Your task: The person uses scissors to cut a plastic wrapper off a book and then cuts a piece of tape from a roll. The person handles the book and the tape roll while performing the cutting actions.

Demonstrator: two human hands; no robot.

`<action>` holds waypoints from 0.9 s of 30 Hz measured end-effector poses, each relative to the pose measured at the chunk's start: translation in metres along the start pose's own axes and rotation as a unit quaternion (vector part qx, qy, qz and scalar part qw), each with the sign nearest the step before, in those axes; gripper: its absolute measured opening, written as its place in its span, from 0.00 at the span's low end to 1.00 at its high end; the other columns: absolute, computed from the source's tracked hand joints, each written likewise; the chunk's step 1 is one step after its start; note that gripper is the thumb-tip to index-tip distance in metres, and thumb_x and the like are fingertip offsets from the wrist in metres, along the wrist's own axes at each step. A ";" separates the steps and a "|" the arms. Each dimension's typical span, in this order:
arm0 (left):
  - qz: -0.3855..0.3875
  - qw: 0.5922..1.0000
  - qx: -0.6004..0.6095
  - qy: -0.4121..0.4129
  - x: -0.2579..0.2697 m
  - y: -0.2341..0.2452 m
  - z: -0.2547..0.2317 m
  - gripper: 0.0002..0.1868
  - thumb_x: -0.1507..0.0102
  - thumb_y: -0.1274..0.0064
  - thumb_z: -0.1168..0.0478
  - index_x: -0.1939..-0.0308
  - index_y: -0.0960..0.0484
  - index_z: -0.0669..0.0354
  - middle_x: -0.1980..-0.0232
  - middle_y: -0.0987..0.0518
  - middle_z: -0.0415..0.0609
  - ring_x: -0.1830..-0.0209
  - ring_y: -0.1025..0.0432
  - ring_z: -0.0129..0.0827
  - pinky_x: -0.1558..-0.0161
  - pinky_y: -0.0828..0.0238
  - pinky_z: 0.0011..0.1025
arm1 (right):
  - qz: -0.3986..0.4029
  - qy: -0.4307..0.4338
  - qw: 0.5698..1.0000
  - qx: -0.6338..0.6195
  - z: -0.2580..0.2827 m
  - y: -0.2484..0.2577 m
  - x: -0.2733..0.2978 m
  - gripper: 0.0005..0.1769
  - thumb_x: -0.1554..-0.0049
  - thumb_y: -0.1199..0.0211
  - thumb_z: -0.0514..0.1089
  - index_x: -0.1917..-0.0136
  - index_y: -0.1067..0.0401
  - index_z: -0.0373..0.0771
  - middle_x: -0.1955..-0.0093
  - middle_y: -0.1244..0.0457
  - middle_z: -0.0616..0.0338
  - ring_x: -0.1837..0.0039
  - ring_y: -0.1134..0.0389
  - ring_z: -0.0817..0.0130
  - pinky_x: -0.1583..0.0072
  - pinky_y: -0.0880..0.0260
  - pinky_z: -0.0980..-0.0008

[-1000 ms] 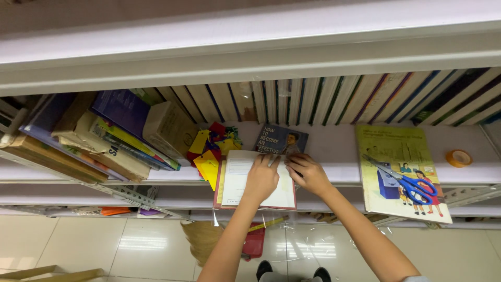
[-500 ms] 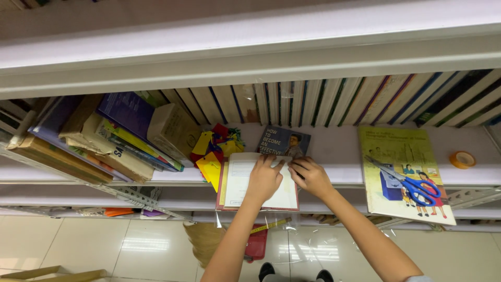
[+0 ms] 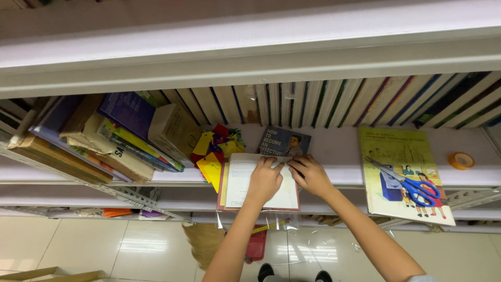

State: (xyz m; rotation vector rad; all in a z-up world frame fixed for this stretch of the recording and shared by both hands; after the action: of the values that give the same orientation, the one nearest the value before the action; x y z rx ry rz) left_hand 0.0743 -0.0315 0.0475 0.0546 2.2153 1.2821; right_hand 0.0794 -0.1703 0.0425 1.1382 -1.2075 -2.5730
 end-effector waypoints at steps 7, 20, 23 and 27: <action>-0.013 0.999 -0.035 -0.038 0.001 -0.003 -0.006 0.19 0.45 0.44 0.64 0.50 0.12 0.58 0.44 0.21 0.54 0.40 0.30 0.49 0.43 0.28 0.42 | 0.003 -0.016 1.000 -0.001 0.003 0.002 -0.002 0.15 0.45 0.34 0.43 0.46 0.22 0.37 0.47 0.32 0.50 0.42 0.34 0.50 0.42 0.31 0.55; -0.058 0.995 -0.078 -0.021 0.020 0.004 -0.010 0.19 0.42 0.47 0.63 0.49 0.19 0.71 0.47 0.19 0.58 0.40 0.29 0.47 0.27 0.44 0.49 | -0.025 0.002 1.000 0.016 0.008 0.006 -0.002 0.14 0.47 0.33 0.41 0.46 0.21 0.40 0.46 0.31 0.53 0.42 0.33 0.52 0.41 0.30 0.57; -0.046 0.998 -0.042 -0.005 0.018 0.013 -0.013 0.23 0.41 0.48 0.61 0.43 0.20 0.69 0.44 0.22 0.59 0.38 0.31 0.48 0.27 0.49 0.53 | -0.035 0.033 0.998 0.037 0.011 0.009 -0.003 0.15 0.47 0.34 0.41 0.46 0.22 0.40 0.44 0.30 0.54 0.39 0.33 0.49 0.39 0.31 0.56; -0.005 0.999 -0.051 0.005 0.014 0.023 -0.021 0.22 0.40 0.48 0.58 0.43 0.18 0.63 0.43 0.25 0.58 0.38 0.33 0.48 0.27 0.57 0.60 | -0.023 0.035 0.998 0.050 0.005 0.000 0.004 0.16 0.46 0.34 0.43 0.44 0.22 0.41 0.43 0.30 0.56 0.37 0.33 0.50 0.36 0.31 0.57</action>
State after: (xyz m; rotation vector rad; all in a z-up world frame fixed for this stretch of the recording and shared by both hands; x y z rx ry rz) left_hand 0.0463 -0.0310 0.0674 -0.0013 2.1516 1.3912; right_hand 0.0736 -0.1689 0.0424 1.2785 -1.3221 -2.5082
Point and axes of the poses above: each hand's wrist, its own x-axis away from the middle knuckle, its own y-axis out of the back of the hand, z = x × y, the point moved 9 cm from there along -x, towards the middle knuckle
